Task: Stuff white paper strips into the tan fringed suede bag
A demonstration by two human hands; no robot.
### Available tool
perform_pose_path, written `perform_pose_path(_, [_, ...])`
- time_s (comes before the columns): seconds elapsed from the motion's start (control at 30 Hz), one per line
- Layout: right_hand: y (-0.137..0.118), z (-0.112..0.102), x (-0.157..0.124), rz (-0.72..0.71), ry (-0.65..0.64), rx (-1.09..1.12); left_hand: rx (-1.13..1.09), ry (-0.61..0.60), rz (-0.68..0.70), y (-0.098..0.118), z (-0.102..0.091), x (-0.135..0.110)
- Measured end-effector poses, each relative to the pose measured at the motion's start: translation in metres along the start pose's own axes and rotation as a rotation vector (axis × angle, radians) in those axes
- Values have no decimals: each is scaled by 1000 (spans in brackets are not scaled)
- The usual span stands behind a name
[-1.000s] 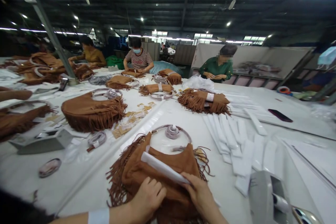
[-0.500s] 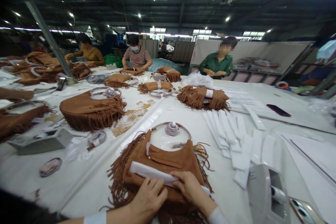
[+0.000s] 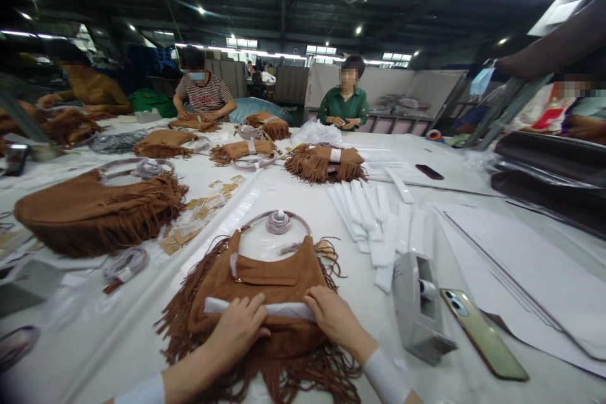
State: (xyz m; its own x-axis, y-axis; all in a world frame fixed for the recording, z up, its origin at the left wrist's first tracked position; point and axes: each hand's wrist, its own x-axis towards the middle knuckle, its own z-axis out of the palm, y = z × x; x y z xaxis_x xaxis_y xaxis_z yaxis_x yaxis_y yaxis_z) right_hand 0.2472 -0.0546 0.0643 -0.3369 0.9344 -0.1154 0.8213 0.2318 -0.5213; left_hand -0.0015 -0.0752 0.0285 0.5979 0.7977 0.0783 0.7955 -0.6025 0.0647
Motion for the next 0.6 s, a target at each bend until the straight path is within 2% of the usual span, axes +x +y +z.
perform_pose_path(0.17, [12, 16, -18, -28, 34, -49, 20, -4, -18, -2, 8, 1])
perform_pose_path(0.43, [9, 27, -14, -37, 70, -192, -72, 8, -87, -3, 13, 11])
perform_pose_path(0.5, [4, 28, -13, -46, 125, -254, -93, 49, -88, -4, 17, 12])
perform_pose_path(0.6, [-8, 34, -12, -111, 274, -299, -99, 99, -80, -6, 24, 11])
